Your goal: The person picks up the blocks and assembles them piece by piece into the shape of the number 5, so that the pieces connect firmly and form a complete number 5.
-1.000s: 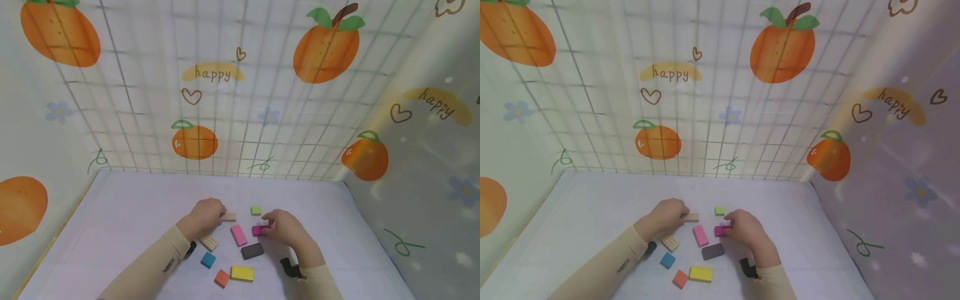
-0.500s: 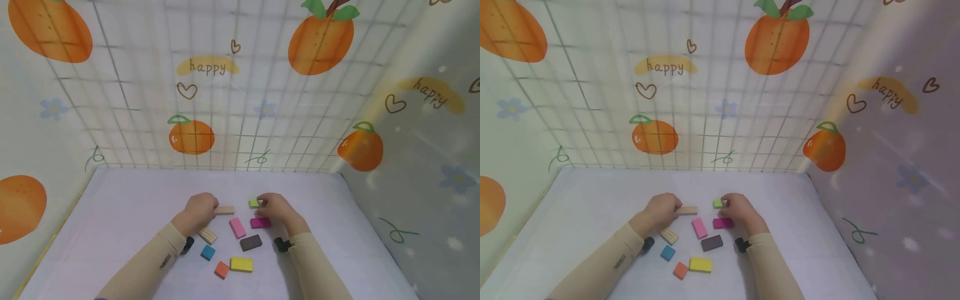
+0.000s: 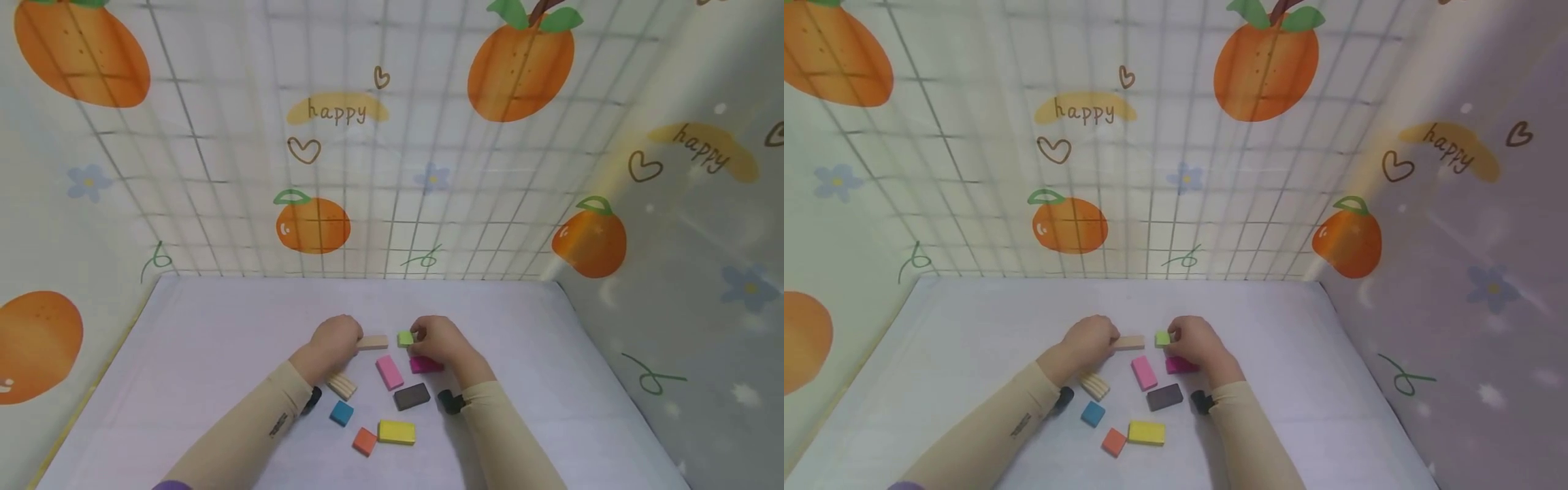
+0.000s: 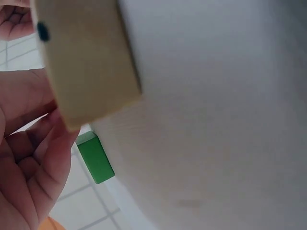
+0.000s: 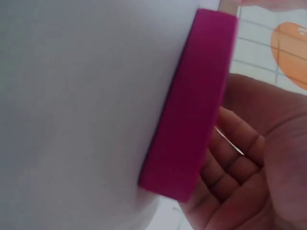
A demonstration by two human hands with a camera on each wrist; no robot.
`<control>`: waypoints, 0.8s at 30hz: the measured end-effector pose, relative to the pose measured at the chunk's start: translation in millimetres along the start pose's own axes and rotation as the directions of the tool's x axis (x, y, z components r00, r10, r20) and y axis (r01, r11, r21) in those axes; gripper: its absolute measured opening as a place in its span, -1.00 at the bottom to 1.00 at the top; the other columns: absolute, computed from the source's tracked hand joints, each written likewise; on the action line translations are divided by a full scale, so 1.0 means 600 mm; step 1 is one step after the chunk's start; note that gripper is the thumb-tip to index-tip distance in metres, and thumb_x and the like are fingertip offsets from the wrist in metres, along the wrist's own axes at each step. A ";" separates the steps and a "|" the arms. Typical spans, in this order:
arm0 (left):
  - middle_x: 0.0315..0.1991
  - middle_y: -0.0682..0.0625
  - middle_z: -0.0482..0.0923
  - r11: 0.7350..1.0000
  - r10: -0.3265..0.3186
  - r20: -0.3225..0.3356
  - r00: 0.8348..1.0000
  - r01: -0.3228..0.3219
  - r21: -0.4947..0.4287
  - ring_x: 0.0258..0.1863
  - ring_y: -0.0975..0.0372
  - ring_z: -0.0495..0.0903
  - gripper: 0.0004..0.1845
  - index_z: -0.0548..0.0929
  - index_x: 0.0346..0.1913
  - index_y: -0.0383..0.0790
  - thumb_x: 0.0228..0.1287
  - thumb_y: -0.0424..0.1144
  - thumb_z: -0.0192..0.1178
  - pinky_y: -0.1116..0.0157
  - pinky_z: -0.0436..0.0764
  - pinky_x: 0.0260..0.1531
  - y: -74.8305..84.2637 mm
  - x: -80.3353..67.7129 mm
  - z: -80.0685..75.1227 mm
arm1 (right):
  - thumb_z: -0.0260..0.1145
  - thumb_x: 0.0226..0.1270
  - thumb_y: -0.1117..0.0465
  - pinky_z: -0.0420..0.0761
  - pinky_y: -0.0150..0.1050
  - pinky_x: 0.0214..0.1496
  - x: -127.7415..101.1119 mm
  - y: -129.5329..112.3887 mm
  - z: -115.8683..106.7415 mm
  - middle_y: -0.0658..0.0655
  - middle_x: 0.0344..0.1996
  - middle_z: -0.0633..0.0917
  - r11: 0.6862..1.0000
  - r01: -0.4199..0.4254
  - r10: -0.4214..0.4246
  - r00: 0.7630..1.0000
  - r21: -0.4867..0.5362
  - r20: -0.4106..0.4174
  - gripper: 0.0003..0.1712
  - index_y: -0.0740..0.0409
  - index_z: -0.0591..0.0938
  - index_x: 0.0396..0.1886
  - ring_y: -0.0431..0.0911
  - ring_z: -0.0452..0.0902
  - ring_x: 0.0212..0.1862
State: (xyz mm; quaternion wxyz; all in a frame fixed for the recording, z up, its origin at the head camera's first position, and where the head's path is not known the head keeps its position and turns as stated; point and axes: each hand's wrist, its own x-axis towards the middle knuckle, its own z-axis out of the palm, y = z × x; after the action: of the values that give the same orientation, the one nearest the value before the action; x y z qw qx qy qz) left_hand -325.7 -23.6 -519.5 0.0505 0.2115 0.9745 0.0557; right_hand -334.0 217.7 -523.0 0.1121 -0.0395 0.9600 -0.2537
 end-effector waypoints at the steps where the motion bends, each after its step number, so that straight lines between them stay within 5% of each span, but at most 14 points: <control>1: -0.24 0.04 0.71 1.000 0.003 -0.001 1.000 -0.003 0.008 -0.24 0.25 0.64 -0.83 0.79 -0.14 -0.10 0.23 -0.17 0.42 0.26 0.66 -0.11 0.002 0.000 -0.002 | 0.57 0.12 0.13 0.65 -0.13 -0.08 0.000 -0.001 0.001 0.04 -0.26 0.70 1.000 0.007 -0.007 1.000 -0.007 -0.002 -0.64 0.03 0.73 -0.06 -0.08 0.57 -0.23; 24: -0.41 0.05 0.63 0.996 -0.028 -0.056 0.998 0.032 0.081 -0.46 0.29 0.54 -0.91 0.77 -0.28 -0.12 0.34 -0.22 0.30 0.31 0.66 -0.34 0.035 0.001 0.009 | 0.57 0.12 0.08 0.63 -0.09 -0.05 -0.008 -0.006 0.015 -0.02 -0.31 0.69 0.997 0.039 -0.041 0.999 -0.063 -0.025 -0.68 -0.04 0.74 -0.11 -0.09 0.54 -0.25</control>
State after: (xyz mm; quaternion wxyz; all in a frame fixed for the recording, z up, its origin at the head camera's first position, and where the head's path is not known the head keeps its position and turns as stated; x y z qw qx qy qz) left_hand -317.0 -3.8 -522.2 0.0160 0.1972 0.9800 0.0208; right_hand -327.4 210.9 -527.7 0.0933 -0.0589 0.9678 -0.2261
